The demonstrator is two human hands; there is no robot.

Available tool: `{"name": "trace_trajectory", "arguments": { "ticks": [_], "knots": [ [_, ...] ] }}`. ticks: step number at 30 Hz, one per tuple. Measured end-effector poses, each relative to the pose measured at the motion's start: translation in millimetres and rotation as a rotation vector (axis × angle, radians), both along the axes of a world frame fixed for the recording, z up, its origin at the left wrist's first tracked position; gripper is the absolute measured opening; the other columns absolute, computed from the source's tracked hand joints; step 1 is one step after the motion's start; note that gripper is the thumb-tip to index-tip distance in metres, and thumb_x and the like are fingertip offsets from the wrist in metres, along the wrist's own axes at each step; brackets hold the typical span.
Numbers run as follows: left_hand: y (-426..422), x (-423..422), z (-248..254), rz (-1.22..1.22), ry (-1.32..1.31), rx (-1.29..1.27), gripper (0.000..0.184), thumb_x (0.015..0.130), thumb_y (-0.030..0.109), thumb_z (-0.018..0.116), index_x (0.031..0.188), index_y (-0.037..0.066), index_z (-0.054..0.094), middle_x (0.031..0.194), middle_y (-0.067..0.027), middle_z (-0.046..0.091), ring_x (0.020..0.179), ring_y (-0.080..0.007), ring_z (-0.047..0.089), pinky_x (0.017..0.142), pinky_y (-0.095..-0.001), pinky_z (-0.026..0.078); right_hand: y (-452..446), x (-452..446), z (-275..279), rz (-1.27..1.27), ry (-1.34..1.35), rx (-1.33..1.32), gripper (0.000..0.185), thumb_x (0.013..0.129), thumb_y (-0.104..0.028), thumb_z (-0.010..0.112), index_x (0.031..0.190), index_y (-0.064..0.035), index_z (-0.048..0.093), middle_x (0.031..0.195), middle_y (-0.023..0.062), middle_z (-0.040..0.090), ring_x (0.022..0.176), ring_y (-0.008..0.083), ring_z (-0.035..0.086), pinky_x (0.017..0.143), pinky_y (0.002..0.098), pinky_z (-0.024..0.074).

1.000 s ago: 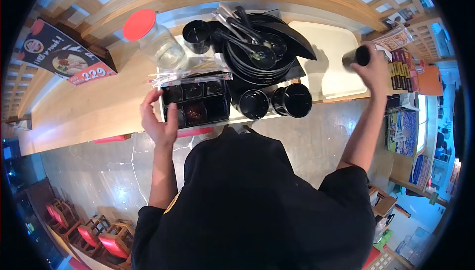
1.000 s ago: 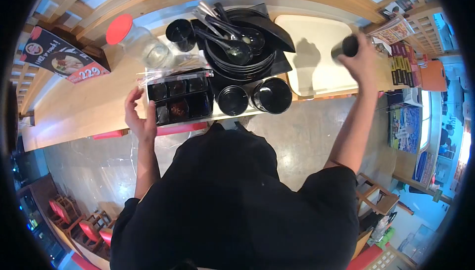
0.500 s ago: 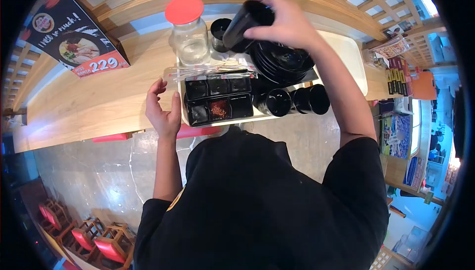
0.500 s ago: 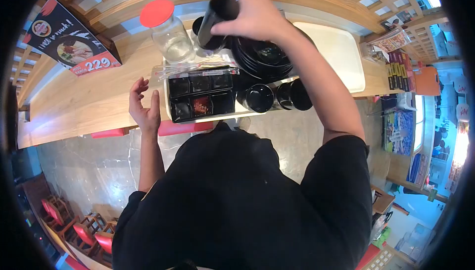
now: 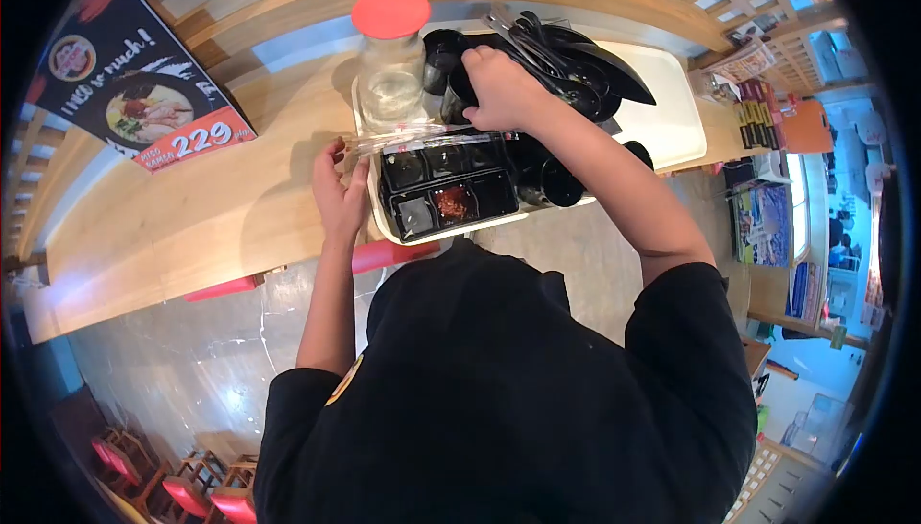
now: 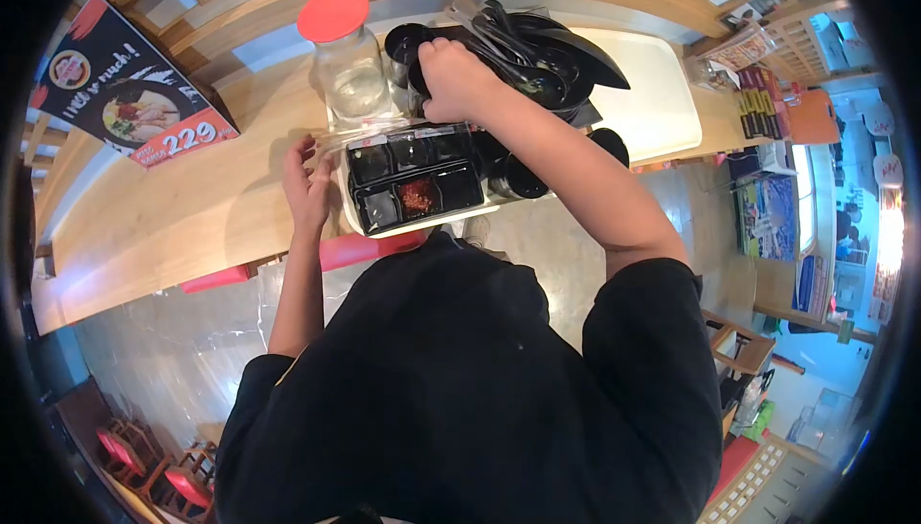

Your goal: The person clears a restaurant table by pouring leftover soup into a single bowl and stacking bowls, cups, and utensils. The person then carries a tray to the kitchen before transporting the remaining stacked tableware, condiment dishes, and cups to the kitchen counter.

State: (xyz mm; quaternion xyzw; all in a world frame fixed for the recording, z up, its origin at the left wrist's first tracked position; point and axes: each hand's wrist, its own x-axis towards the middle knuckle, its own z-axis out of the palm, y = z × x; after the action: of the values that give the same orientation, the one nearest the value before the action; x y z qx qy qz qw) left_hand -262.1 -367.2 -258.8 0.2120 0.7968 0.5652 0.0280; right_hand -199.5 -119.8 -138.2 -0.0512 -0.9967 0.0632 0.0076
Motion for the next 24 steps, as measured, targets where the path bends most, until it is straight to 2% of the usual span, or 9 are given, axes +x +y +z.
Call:
{"name": "trace_trajectory", "arguments": {
  "ticks": [6,12,14,16,18,19,20,22,24],
  "knots": [
    [27,-11,-1,-0.040,0.047,0.034,0.043,0.077,0.020,0.062,0.111,-0.002,0.047,0.102,-0.0171,0.051,0.094,-0.0288,0.050,0.083,-0.0356,0.039,-5,-3,7,-0.062,-0.129,0.017,0.068,0.059,-0.020,0.072,0.109,0.0090,0.038,0.094,0.0252,0.050,0.091,0.0373,0.052,0.079,0.0395,0.0457],
    [27,-16,-5,0.011,0.094,-0.034,0.044,0.077,0.021,0.062,0.112,-0.001,0.047,0.103,-0.0157,0.048,0.096,-0.0278,0.046,0.082,-0.0349,0.039,-1,1,16,0.005,-0.076,0.011,0.070,0.059,-0.025,0.074,0.112,0.0058,0.040,0.099,0.0233,0.051,0.092,0.0353,0.053,0.079,0.0389,0.0457],
    [23,-21,-8,0.040,0.087,-0.045,0.042,0.077,0.021,0.060,0.111,0.000,0.047,0.103,-0.0159,0.047,0.097,-0.0276,0.045,0.082,-0.0348,0.039,2,14,40,0.023,0.117,0.018,0.063,0.062,-0.027,0.073,0.110,0.0031,0.044,0.103,0.0206,0.052,0.096,0.0348,0.052,0.080,0.0385,0.0453],
    [20,-29,-12,0.053,0.079,-0.047,0.041,0.078,0.021,0.059,0.111,0.000,0.048,0.102,-0.0161,0.047,0.097,-0.0274,0.044,0.082,-0.0346,0.038,6,36,88,-0.030,0.241,-0.031,0.054,0.067,-0.029,0.071,0.108,0.0000,0.050,0.098,0.0175,0.058,0.089,0.0335,0.057,0.077,0.0384,0.0462],
    [16,-37,-17,0.099,0.160,-0.111,0.038,0.079,0.020,0.058,0.109,0.000,0.051,0.105,-0.0154,0.047,0.095,-0.0263,0.046,0.080,-0.0329,0.040,12,77,130,-0.224,0.380,-0.088,0.052,0.069,-0.032,0.071,0.109,-0.0034,0.054,0.100,0.0114,0.061,0.083,0.0223,0.061,0.068,0.0324,0.0481],
    [18,-35,-16,0.075,0.159,-0.097,0.038,0.079,0.020,0.058,0.109,0.000,0.051,0.105,-0.0154,0.047,0.095,-0.0263,0.046,0.080,-0.0329,0.040,24,100,141,-0.252,0.546,-0.098,0.046,0.070,-0.033,0.071,0.103,-0.0042,0.056,0.092,0.0140,0.062,0.072,0.0211,0.063,0.058,0.0301,0.0493],
    [17,-32,-12,0.098,0.094,-0.039,0.037,0.081,0.021,0.055,0.111,0.000,0.051,0.105,-0.0146,0.048,0.091,-0.0241,0.047,0.078,-0.0320,0.041,34,125,156,-0.316,0.616,-0.076,0.044,0.070,-0.029,0.072,0.102,-0.0038,0.057,0.093,0.0101,0.063,0.073,0.0140,0.062,0.059,0.0254,0.0487],
    [15,-30,-17,0.091,0.034,0.026,0.036,0.082,0.021,0.053,0.112,0.000,0.052,0.104,-0.0138,0.049,0.088,-0.0220,0.049,0.077,-0.0311,0.042,50,180,165,-0.517,0.812,-0.286,0.034,0.075,-0.013,0.068,0.105,-0.0024,0.056,0.092,0.0075,0.062,0.075,0.0108,0.060,0.062,0.0226,0.0485],
    [16,-33,-36,0.031,-0.249,0.196,0.038,0.087,0.025,0.045,0.116,0.000,0.050,0.103,-0.0121,0.053,0.083,-0.0178,0.052,0.075,-0.0297,0.043,69,237,155,-0.736,0.853,-0.355,0.029,0.082,-0.006,0.059,0.109,0.0007,0.051,0.094,0.0051,0.059,0.082,0.0102,0.055,0.070,0.0209,0.0440]
  ]
}}
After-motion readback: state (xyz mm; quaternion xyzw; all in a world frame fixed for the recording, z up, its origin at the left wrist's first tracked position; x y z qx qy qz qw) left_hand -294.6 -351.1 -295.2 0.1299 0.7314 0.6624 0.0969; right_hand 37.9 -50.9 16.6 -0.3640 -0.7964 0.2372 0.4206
